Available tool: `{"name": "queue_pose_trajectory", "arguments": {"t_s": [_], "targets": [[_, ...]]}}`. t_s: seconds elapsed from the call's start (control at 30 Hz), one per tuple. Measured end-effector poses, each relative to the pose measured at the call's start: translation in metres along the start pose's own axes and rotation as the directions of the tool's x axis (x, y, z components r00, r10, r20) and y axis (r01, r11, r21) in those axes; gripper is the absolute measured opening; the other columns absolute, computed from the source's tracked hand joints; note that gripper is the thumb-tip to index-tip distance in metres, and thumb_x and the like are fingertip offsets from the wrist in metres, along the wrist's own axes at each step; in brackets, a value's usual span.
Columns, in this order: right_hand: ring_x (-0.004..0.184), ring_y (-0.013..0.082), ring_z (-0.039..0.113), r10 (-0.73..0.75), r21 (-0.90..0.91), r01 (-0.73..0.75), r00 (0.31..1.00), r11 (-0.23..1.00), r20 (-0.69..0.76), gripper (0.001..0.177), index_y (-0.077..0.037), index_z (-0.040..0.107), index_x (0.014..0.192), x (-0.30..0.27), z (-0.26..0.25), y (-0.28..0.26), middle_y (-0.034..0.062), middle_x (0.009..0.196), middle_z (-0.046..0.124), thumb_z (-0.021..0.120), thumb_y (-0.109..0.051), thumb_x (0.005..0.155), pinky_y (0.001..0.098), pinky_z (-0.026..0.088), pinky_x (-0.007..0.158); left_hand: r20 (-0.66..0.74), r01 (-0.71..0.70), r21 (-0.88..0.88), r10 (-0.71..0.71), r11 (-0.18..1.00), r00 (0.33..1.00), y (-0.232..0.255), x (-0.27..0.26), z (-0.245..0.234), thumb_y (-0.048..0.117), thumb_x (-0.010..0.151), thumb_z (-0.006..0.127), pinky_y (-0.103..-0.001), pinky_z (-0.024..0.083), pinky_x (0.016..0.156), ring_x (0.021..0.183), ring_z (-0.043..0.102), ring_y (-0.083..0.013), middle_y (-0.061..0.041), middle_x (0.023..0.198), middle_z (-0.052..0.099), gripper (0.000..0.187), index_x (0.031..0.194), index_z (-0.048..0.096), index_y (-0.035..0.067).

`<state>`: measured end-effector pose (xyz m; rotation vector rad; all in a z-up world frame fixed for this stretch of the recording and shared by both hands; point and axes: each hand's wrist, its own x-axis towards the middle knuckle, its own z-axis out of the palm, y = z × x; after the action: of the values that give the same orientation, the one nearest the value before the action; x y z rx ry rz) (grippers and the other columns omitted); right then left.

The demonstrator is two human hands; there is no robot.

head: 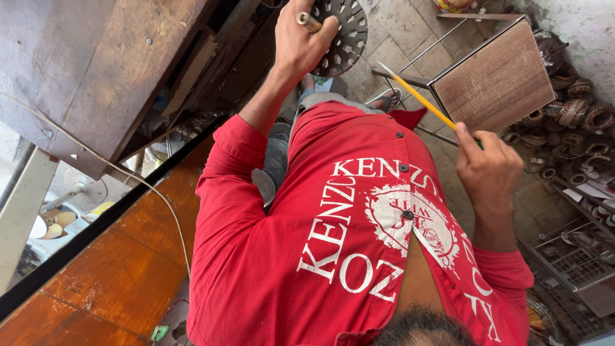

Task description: The person holds a circular metal component with multiple holes and uses a yellow-handled screwdriver to scrape and clean the surface and edges. The person rotates the part to access different areas while working at a wooden workbench.

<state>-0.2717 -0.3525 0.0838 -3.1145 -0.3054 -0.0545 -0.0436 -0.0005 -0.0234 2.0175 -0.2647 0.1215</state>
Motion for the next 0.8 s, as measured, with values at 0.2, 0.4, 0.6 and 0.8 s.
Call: {"name": "queue_pose_trajectory", "arguments": {"t_s": [0.2, 0.4, 0.6, 0.8], "targets": [[0.095, 0.0312, 0.072, 0.21, 0.388, -0.2, 0.978, 0.899, 0.019, 0.019, -0.009, 0.077, 0.126, -0.005, 0.005, 0.009, 0.0132, 0.105, 0.073, 0.076, -0.01, 0.106, 0.0405, 0.058, 0.083, 0.061, 0.277, 0.079, -0.282, 0.958, 0.957, 0.01, 0.006, -0.009, 0.023, 0.089, 0.072, -0.045, 0.055, 0.083, 0.091, 0.07, -0.0396, -0.022, 0.097, 0.068, 0.032, 0.111, 0.064, 0.002], [0.093, 0.0276, 0.072, 0.202, 0.633, -0.111, 0.977, 0.766, -0.073, 0.023, -0.007, 0.071, 0.132, 0.012, 0.015, -0.012, 0.0142, 0.11, 0.073, 0.074, -0.007, 0.109, 0.0369, 0.057, 0.082, -0.036, -0.013, 0.022, 0.014, 1.0, 0.999, 0.015, 0.008, 0.004, 0.02, 0.083, 0.076, -0.046, 0.056, 0.088, 0.101, 0.069, -0.0381, -0.016, 0.11, 0.07, 0.043, 0.122, 0.062, 0.006], [0.087, 0.0289, 0.071, 0.122, 0.553, -0.117, 0.992, 0.825, 0.029, 0.031, -0.011, 0.073, 0.134, 0.031, -0.001, -0.033, 0.0134, 0.102, 0.072, 0.073, -0.007, 0.103, 0.0376, 0.056, 0.076, -0.084, -0.113, 0.223, 0.135, 0.968, 0.987, 0.006, 0.013, 0.005, 0.025, 0.082, 0.082, -0.047, 0.054, 0.085, 0.101, 0.064, -0.0361, -0.017, 0.108, 0.065, 0.051, 0.123, 0.061, 0.004], [0.079, 0.0331, 0.068, 0.035, 0.626, -0.098, 0.993, 0.774, 0.113, 0.033, -0.013, 0.07, 0.138, 0.079, 0.009, -0.045, 0.0156, 0.096, 0.069, 0.066, -0.015, 0.105, 0.0434, 0.055, 0.071, -0.207, -0.178, 0.39, 0.274, 0.903, 0.939, -0.007, 0.02, -0.003, 0.024, 0.081, 0.081, -0.046, 0.053, 0.088, 0.105, 0.059, -0.0377, -0.018, 0.11, 0.062, 0.052, 0.123, 0.058, 0.003]]}}
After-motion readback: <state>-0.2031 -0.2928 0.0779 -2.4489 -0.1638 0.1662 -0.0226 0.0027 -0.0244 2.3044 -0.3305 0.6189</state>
